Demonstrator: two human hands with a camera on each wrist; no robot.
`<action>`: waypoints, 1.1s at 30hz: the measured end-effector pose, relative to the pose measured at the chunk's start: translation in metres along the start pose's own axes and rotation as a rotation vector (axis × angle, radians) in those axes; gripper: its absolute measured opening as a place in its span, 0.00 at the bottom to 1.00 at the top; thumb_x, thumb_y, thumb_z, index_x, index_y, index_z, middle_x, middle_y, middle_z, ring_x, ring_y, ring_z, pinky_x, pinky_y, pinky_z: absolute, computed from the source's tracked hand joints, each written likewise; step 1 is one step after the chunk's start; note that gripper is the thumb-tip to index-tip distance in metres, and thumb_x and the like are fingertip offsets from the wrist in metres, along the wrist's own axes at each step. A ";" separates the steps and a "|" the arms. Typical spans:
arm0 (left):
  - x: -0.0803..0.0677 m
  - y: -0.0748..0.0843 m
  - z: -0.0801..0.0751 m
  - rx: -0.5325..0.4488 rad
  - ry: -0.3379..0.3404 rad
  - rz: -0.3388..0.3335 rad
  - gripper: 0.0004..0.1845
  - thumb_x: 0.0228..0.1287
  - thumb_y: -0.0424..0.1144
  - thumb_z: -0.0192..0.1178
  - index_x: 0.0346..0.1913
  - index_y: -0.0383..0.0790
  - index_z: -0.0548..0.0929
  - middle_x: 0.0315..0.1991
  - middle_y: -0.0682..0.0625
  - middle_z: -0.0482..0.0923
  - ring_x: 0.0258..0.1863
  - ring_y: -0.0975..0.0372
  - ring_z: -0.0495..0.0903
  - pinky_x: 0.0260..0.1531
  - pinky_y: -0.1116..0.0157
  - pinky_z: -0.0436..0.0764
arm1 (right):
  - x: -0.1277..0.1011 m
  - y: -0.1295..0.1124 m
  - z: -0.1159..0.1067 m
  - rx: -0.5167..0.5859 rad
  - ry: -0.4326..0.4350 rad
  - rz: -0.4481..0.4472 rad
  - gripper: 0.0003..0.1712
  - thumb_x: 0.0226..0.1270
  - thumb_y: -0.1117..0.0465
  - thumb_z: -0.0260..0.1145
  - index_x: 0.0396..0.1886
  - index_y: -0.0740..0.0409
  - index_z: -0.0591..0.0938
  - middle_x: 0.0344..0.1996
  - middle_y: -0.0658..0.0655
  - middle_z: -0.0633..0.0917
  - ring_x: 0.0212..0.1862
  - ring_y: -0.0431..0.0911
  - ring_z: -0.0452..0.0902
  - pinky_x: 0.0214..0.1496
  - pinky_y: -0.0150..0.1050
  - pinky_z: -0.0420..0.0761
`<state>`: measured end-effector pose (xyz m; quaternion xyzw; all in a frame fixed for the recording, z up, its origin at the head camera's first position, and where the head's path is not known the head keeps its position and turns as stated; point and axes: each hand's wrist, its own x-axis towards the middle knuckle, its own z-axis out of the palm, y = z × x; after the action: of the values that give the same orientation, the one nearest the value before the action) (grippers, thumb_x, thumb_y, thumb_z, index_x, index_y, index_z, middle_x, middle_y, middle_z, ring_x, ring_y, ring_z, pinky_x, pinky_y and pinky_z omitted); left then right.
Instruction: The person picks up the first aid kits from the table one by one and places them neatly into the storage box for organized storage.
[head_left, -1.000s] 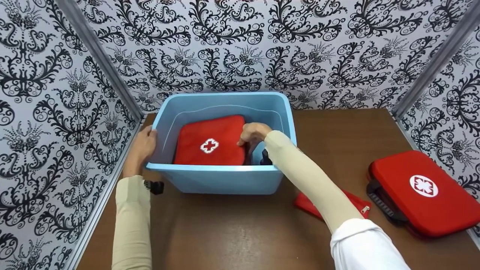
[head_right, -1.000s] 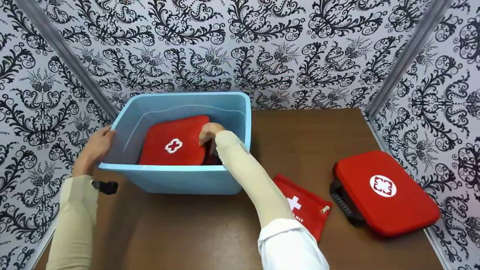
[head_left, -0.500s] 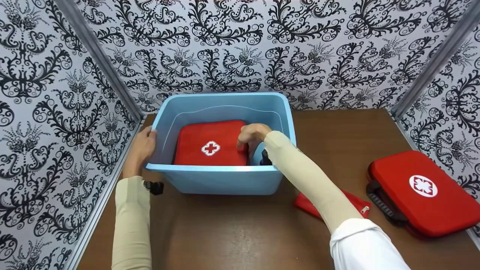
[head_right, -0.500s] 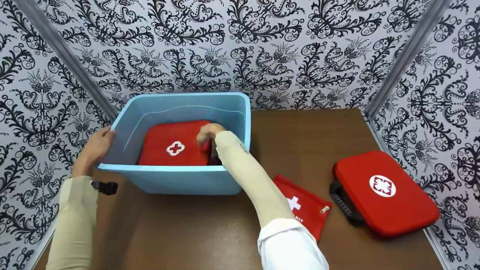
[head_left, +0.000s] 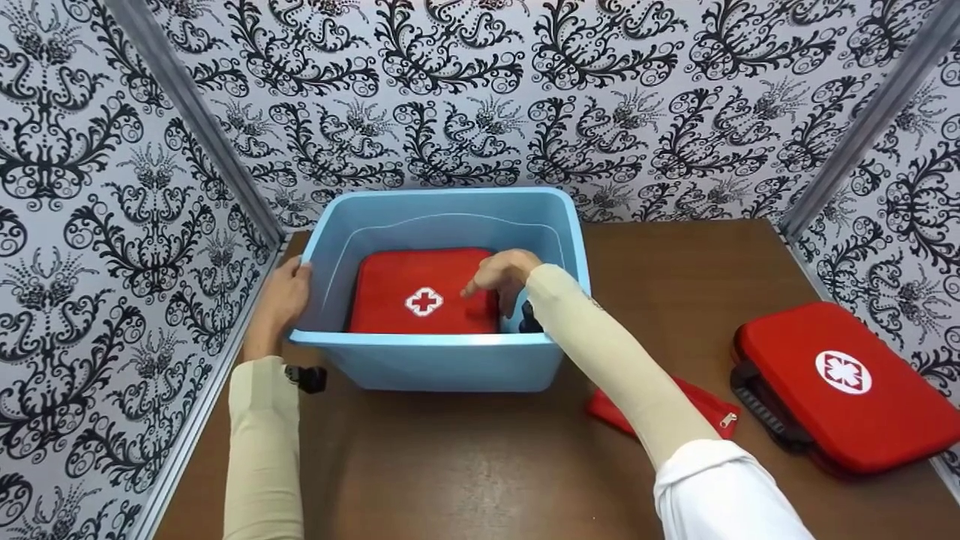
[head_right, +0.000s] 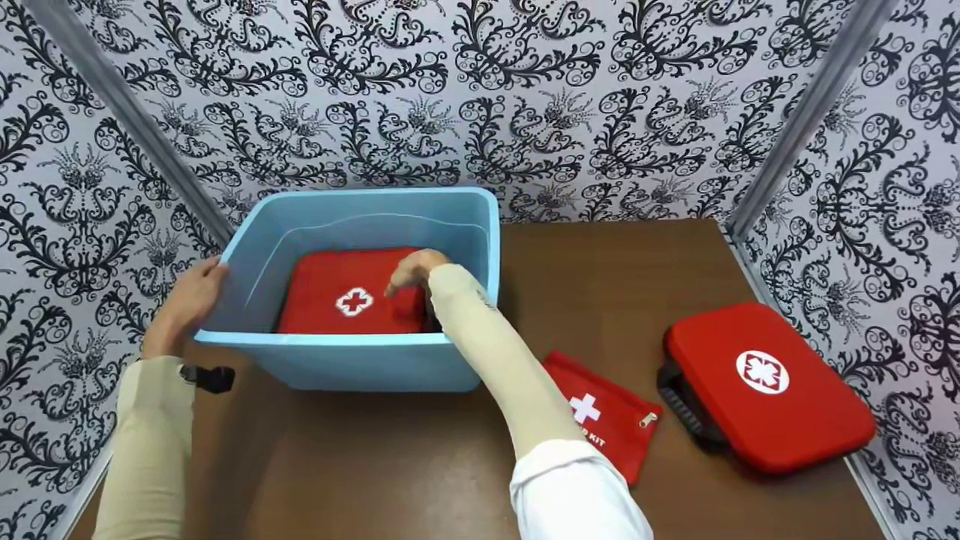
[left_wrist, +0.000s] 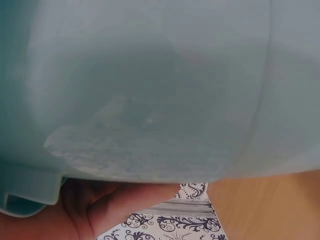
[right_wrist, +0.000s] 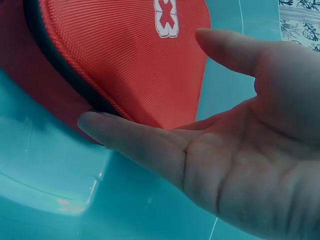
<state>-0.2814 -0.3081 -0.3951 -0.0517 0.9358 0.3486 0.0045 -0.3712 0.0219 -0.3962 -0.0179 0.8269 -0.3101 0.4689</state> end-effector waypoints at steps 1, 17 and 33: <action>0.000 0.000 0.000 -0.003 -0.001 -0.004 0.31 0.82 0.45 0.28 0.77 0.28 0.54 0.74 0.27 0.59 0.74 0.36 0.60 0.75 0.40 0.57 | 0.000 0.000 -0.001 -0.003 -0.005 0.000 0.49 0.73 0.51 0.63 0.81 0.56 0.45 0.77 0.65 0.60 0.67 0.64 0.75 0.69 0.57 0.75; 0.002 0.004 0.002 0.018 0.009 0.004 0.30 0.82 0.43 0.29 0.77 0.27 0.54 0.74 0.26 0.58 0.74 0.35 0.59 0.75 0.42 0.57 | -0.026 -0.005 -0.021 -0.050 -0.032 -0.065 0.51 0.73 0.46 0.62 0.81 0.60 0.44 0.77 0.72 0.57 0.77 0.67 0.58 0.73 0.59 0.69; 0.001 0.001 -0.002 0.061 0.012 0.053 0.30 0.82 0.42 0.30 0.79 0.33 0.45 0.78 0.29 0.48 0.77 0.35 0.50 0.78 0.43 0.50 | -0.066 0.002 -0.047 0.119 0.325 -0.303 0.23 0.75 0.55 0.61 0.64 0.62 0.78 0.66 0.64 0.78 0.68 0.57 0.73 0.64 0.50 0.81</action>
<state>-0.2822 -0.3083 -0.3929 -0.0287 0.9471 0.3194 -0.0086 -0.3703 0.0680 -0.3296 -0.0641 0.8596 -0.4241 0.2776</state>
